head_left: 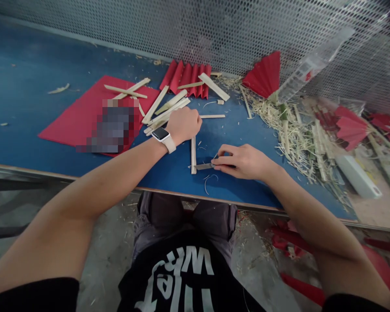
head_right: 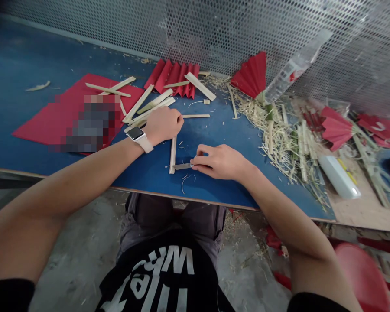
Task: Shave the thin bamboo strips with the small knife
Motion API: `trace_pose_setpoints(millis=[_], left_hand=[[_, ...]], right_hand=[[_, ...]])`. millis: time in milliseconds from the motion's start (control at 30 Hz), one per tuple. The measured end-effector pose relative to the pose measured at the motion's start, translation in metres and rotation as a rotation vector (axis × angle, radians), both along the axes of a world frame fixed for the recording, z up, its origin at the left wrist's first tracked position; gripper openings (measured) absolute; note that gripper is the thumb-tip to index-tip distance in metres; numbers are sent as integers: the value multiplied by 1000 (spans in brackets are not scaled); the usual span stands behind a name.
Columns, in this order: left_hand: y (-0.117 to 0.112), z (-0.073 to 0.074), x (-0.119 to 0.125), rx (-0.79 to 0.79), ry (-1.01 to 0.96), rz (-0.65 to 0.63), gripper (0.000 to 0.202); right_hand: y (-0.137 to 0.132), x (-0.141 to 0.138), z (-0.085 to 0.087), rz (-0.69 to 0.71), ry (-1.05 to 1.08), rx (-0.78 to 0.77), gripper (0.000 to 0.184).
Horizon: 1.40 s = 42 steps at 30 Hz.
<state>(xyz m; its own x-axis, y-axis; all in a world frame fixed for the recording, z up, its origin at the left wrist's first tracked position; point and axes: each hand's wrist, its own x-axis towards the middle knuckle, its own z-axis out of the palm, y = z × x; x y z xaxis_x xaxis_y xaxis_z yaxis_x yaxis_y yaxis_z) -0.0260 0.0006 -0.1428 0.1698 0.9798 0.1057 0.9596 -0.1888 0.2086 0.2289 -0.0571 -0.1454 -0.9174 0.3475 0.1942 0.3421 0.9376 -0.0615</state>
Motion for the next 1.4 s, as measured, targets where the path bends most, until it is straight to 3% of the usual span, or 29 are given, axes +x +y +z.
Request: trace_pose_setpoints(millis=[333,633,833,1133,1200,1267,1400], left_hand=[[-4,5,1,-19,23,-1,56],[-2,3,0,-22,-1,-2,55],[-5,1,2,-2,32,-33,55],[-4,-1,4,11,-6,-23,44],[0,-2,1,21,-117,-22,35],[4,0,-3,-4,-376,-73,38],[0,17,-10,-324,-1232,-303,49]], right_hand=[[-1,-1,-4,-61,14,-52,37],[-2,-4,-9,-46,37,41,41],[16,6,-10,-231,3,109,43],[11,5,-6,-109,179,54,30],[14,5,-8,-130,258,42,24],[19,7,-10,-181,390,35,19],[29,9,-12,-271,665,41,14]])
